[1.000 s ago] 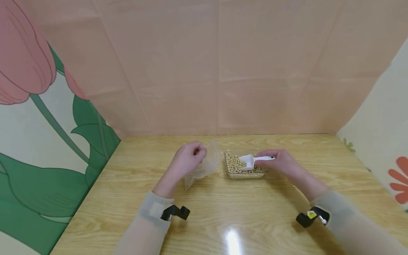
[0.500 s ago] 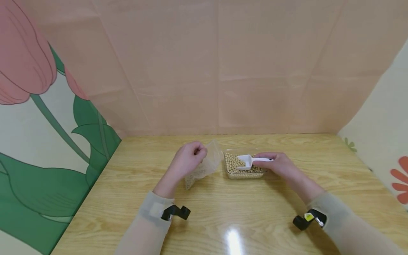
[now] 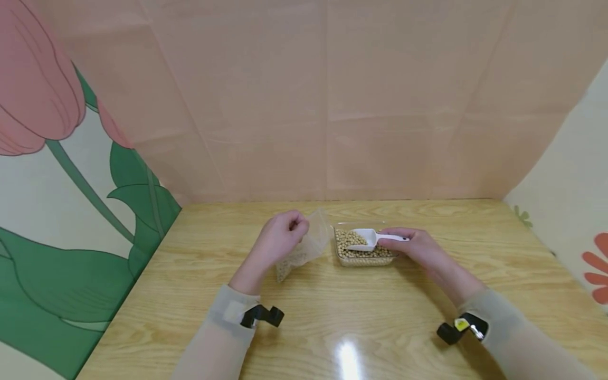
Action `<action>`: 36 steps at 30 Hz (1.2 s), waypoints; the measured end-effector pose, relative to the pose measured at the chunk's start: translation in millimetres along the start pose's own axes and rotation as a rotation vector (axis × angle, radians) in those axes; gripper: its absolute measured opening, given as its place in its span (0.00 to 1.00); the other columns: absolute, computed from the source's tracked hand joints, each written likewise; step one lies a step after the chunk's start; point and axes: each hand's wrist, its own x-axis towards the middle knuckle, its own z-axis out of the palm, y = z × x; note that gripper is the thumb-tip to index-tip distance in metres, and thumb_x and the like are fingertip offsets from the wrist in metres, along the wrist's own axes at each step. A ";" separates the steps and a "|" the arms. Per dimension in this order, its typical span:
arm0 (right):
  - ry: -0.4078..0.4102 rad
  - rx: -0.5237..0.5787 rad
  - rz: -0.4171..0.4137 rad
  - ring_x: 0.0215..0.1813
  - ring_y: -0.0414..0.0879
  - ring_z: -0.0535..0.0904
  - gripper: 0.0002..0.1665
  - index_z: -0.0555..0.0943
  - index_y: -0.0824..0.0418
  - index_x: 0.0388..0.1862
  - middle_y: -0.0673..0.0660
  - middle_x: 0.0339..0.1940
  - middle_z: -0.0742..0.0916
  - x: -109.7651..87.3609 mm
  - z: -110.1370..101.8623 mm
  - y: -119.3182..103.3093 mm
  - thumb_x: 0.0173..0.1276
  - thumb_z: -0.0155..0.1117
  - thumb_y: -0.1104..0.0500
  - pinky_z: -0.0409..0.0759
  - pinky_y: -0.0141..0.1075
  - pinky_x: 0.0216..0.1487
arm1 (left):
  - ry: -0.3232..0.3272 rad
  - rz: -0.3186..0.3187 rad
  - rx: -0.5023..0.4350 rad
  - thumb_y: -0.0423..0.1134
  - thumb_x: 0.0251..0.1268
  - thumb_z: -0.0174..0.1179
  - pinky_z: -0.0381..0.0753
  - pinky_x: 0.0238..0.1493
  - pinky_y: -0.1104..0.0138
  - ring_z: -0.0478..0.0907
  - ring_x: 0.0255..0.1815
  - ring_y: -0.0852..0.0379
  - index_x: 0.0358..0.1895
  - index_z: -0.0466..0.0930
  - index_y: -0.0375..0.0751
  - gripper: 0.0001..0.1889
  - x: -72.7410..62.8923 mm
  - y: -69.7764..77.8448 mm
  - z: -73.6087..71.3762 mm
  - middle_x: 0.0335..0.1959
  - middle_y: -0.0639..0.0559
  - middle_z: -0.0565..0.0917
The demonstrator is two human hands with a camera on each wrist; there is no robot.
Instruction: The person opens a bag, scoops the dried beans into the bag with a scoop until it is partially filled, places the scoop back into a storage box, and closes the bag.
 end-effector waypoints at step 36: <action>-0.022 0.349 -0.084 0.51 0.39 0.81 0.08 0.94 0.49 0.54 0.43 0.54 0.87 -19.9 -21.7 -32.1 0.81 0.72 0.57 0.83 0.34 0.56 | -0.007 -0.003 -0.006 0.38 0.84 0.55 0.70 0.29 0.62 0.68 0.23 0.56 0.36 0.82 0.46 0.12 -0.3 0.0 0.9 0.26 0.52 0.79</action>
